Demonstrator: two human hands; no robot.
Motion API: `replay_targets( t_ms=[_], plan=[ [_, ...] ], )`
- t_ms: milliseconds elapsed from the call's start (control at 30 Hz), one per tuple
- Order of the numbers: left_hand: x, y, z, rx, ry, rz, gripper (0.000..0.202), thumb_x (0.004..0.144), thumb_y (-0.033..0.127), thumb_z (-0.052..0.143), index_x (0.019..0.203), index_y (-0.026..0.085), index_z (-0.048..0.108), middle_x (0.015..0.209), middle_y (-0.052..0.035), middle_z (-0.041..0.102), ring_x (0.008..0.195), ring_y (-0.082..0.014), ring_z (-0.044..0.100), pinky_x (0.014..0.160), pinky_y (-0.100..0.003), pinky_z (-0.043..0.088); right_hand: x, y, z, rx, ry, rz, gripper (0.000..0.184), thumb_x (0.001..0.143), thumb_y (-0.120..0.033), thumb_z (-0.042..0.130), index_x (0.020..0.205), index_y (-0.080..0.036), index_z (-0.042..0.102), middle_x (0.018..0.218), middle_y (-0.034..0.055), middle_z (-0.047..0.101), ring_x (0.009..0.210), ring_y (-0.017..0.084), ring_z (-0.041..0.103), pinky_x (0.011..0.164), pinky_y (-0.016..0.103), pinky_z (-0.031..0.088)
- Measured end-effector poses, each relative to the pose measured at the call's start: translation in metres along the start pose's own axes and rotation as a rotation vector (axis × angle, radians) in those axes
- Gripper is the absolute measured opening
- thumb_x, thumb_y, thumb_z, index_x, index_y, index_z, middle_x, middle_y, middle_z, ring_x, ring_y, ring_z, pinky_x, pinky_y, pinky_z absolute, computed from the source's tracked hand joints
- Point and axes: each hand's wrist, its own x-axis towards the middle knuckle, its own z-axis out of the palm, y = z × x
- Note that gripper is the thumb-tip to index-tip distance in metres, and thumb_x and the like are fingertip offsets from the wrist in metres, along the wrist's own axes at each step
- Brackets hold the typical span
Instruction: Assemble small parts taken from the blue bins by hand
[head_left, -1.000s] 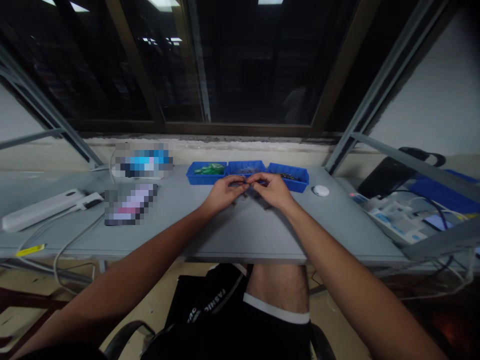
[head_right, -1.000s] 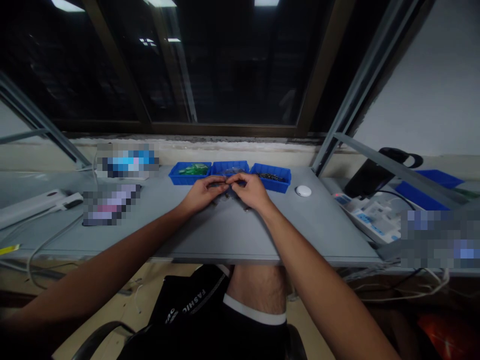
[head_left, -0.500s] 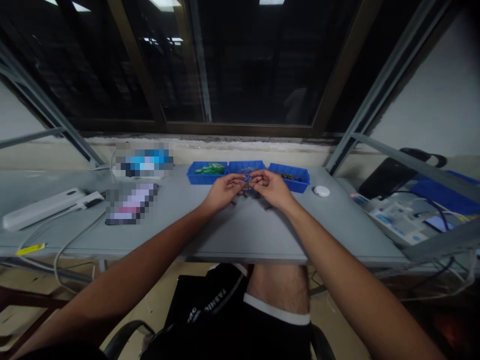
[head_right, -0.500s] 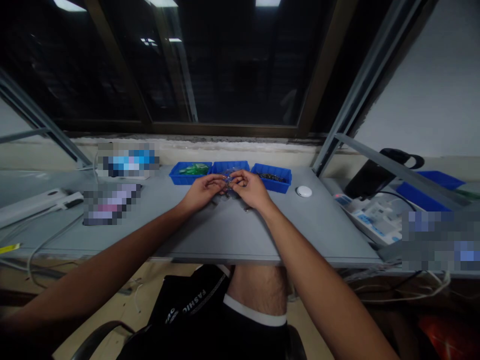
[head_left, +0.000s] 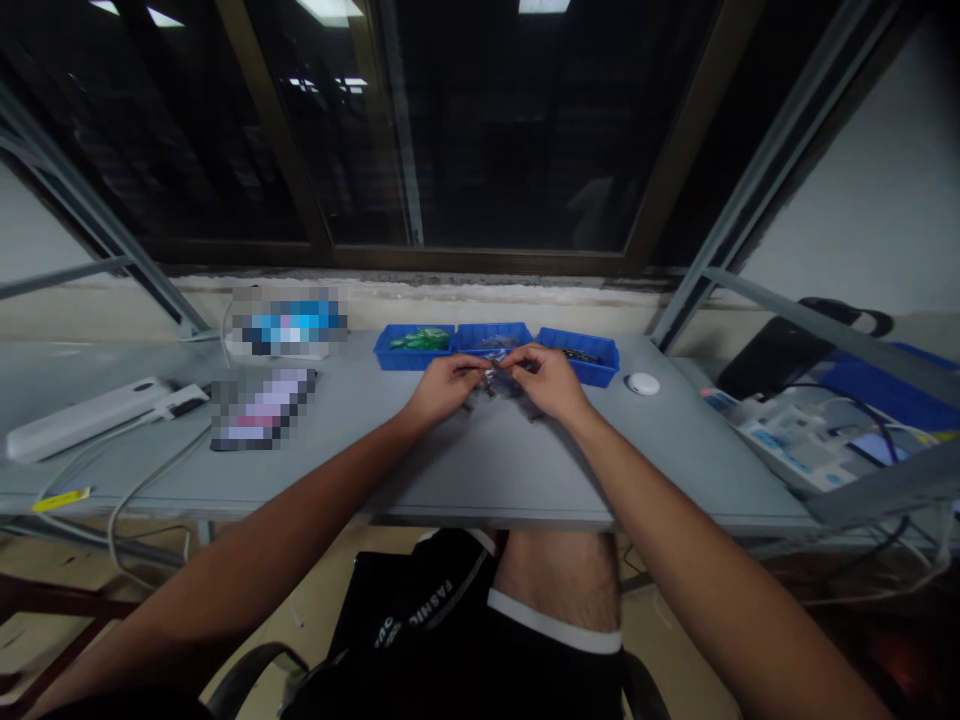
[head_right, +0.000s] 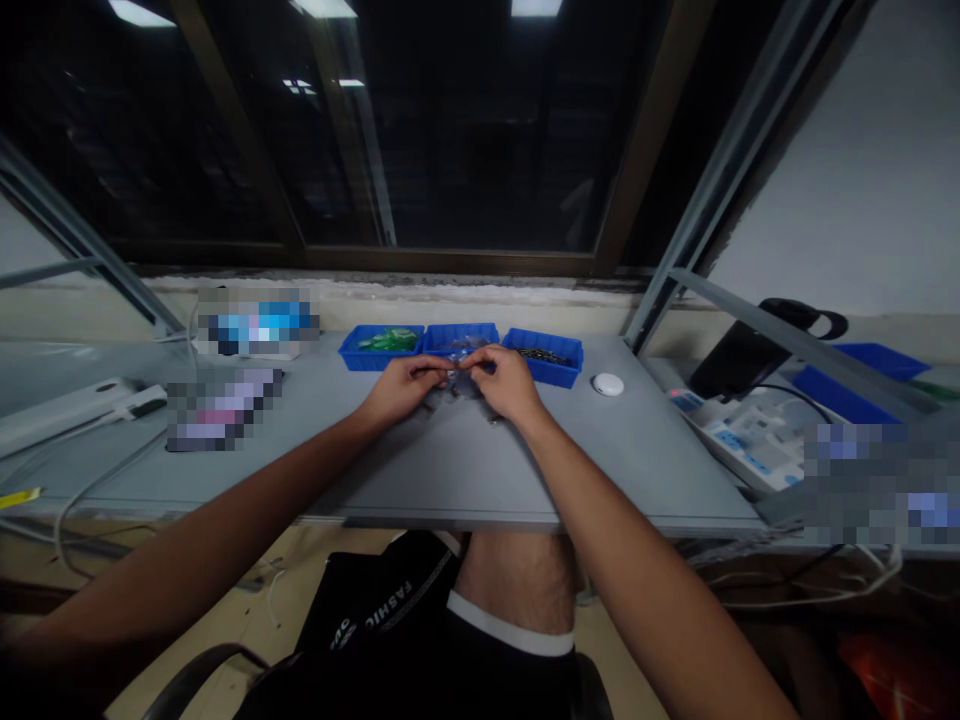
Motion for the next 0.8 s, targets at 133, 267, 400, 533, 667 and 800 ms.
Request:
replay_targets(
  t_ms=[133, 267, 400, 533, 667, 800],
  plan=[
    [-0.002, 0.002, 0.002, -0.078, -0.079, -0.008, 0.035, 0.079, 0.042, 0.081, 0.106, 0.019, 0.080, 0.108, -0.0090, 0.080, 0.100, -0.0240, 0.074, 0.093, -0.037, 0.060, -0.002, -0.004, 0.002, 0.037, -0.087, 0.033, 0.019, 0.084, -0.016, 0.061, 0.091, -0.022, 0.077, 0.097, 0.0028, 0.078, 0.091, 0.021, 0.073, 0.088, 0.036, 0.055],
    [0.000, -0.003, 0.001, -0.071, -0.063, 0.000, 0.028, 0.081, 0.040, 0.078, 0.101, 0.020, 0.080, 0.106, -0.0074, 0.080, 0.101, -0.0233, 0.074, 0.098, -0.038, 0.059, -0.002, -0.003, 0.007, 0.190, -0.071, 0.078, 0.014, 0.084, -0.025, 0.067, 0.097, -0.021, 0.072, 0.098, 0.0047, 0.078, 0.086, 0.020, 0.073, 0.080, 0.034, 0.057],
    [0.004, -0.011, 0.000, -0.138, -0.019, -0.038, 0.028, 0.082, 0.037, 0.077, 0.101, 0.018, 0.079, 0.101, -0.0073, 0.080, 0.094, -0.0216, 0.076, 0.098, -0.040, 0.059, 0.001, 0.005, 0.011, 0.300, 0.001, 0.127, 0.040, 0.077, -0.030, 0.077, 0.113, -0.020, 0.066, 0.111, 0.0073, 0.074, 0.082, 0.016, 0.070, 0.074, 0.030, 0.058],
    [0.005, -0.009, 0.004, -0.291, -0.023, -0.070, 0.038, 0.078, 0.040, 0.083, 0.105, 0.014, 0.075, 0.100, -0.0099, 0.079, 0.092, -0.0224, 0.077, 0.096, -0.043, 0.060, 0.002, 0.012, 0.010, 0.285, 0.035, 0.160, 0.049, 0.071, -0.032, 0.082, 0.114, -0.018, 0.065, 0.097, 0.0045, 0.072, 0.077, 0.014, 0.066, 0.074, 0.029, 0.056],
    [0.003, -0.004, 0.007, -0.330, 0.008, -0.067, 0.033, 0.077, 0.031, 0.083, 0.104, 0.016, 0.069, 0.098, -0.0086, 0.078, 0.088, -0.0192, 0.076, 0.092, -0.040, 0.061, 0.002, 0.011, 0.005, 0.309, -0.006, 0.198, 0.037, 0.072, -0.033, 0.080, 0.104, -0.018, 0.071, 0.085, 0.0033, 0.073, 0.078, 0.017, 0.066, 0.075, 0.031, 0.055],
    [0.002, -0.003, 0.003, -0.236, 0.015, -0.004, 0.020, 0.078, 0.027, 0.078, 0.094, 0.017, 0.072, 0.101, -0.0085, 0.078, 0.089, -0.0187, 0.075, 0.093, -0.038, 0.060, 0.001, 0.005, 0.000, 0.160, -0.027, 0.122, 0.017, 0.079, -0.027, 0.072, 0.094, -0.021, 0.078, 0.090, 0.0040, 0.076, 0.085, 0.020, 0.067, 0.087, 0.038, 0.055]
  ],
)
